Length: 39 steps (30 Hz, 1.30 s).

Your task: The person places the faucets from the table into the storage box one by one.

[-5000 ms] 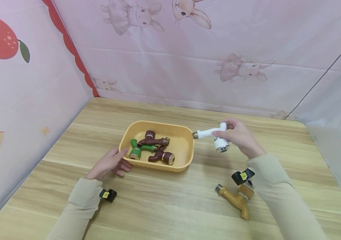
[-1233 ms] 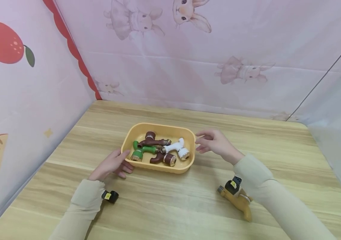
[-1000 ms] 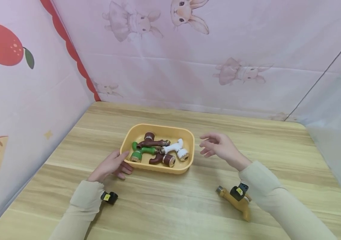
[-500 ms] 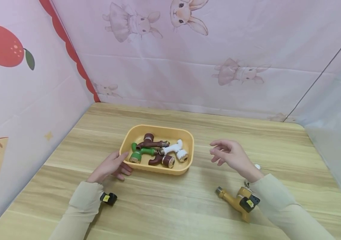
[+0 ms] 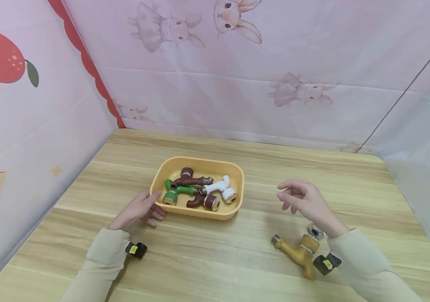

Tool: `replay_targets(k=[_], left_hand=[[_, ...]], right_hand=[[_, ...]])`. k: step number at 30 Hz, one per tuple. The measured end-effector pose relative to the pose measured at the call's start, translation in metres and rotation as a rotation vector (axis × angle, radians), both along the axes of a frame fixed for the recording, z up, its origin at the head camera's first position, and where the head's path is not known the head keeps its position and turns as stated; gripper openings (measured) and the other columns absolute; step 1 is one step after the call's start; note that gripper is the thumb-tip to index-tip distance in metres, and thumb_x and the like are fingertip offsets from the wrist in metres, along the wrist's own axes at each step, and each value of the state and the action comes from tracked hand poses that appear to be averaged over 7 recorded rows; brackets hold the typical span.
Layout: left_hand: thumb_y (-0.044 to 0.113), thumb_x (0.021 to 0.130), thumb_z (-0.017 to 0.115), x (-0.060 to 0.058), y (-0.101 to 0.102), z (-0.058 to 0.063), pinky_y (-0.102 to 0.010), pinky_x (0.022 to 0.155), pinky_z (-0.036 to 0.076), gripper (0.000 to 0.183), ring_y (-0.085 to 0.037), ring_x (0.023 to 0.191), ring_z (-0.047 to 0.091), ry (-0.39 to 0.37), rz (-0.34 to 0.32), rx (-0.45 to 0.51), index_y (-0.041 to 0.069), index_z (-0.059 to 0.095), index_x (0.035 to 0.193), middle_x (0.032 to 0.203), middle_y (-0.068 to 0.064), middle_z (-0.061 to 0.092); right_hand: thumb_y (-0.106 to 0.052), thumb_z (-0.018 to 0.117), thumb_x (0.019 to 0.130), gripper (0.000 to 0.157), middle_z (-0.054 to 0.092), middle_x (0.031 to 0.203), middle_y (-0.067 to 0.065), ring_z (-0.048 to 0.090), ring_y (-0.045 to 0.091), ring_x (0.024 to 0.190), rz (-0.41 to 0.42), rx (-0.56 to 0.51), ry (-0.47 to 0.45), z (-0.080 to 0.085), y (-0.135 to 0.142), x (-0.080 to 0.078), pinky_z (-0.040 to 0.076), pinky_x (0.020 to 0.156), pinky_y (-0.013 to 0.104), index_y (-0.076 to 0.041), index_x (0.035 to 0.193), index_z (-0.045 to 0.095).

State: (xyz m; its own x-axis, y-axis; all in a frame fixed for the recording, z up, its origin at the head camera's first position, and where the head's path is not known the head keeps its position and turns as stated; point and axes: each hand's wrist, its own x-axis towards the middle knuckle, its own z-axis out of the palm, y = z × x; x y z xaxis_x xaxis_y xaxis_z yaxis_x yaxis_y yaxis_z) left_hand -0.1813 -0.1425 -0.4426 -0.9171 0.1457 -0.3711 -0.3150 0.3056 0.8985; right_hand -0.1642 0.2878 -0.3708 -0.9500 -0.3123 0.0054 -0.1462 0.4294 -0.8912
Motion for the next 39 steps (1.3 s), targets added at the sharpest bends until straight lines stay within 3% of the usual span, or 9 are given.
replay_targets(k=[13,27,32,39], left_hand=[[0.033,0.099,0.034,0.002,0.000,0.002,-0.039,0.052,0.055,0.039,-0.026,0.067,0.063,-0.001,-0.007,-0.002,0.001,0.040,0.120,0.081,-0.019,0.063],[0.033,0.100,0.033,0.001,-0.002,0.002,-0.038,0.052,0.055,0.040,-0.025,0.067,0.063,0.001,-0.021,0.004,-0.001,0.039,0.120,0.079,-0.018,0.063],[0.034,0.099,0.033,-0.001,-0.002,0.001,-0.038,0.052,0.055,0.041,-0.026,0.067,0.064,0.002,-0.018,0.000,0.000,0.039,0.121,0.080,-0.018,0.063],[0.035,0.099,0.033,-0.002,-0.002,0.001,-0.038,0.052,0.055,0.041,-0.026,0.068,0.064,-0.001,-0.022,0.000,0.000,0.039,0.120,0.080,-0.018,0.063]], right_hand=[[-0.017,0.056,0.091,0.035,0.059,0.071,0.008,0.053,0.015,0.056,-0.028,0.053,-0.040,-0.018,0.013,0.021,0.046,0.047,0.029,0.008,0.114,0.050],[-0.015,0.060,0.089,0.039,0.058,0.073,0.012,0.053,0.012,0.057,-0.097,0.083,-0.062,-0.036,0.029,0.035,0.046,0.046,0.028,0.011,0.115,0.049],[-0.012,0.063,0.086,0.035,0.058,0.076,0.007,0.054,0.007,0.060,-0.118,0.118,0.013,-0.042,0.034,0.039,0.045,0.046,0.024,0.010,0.112,0.053],[-0.009,0.073,0.076,0.033,0.053,0.078,0.002,0.050,0.004,0.067,-0.118,0.258,0.170,-0.053,0.044,0.046,0.046,0.054,0.020,0.005,0.104,0.060]])
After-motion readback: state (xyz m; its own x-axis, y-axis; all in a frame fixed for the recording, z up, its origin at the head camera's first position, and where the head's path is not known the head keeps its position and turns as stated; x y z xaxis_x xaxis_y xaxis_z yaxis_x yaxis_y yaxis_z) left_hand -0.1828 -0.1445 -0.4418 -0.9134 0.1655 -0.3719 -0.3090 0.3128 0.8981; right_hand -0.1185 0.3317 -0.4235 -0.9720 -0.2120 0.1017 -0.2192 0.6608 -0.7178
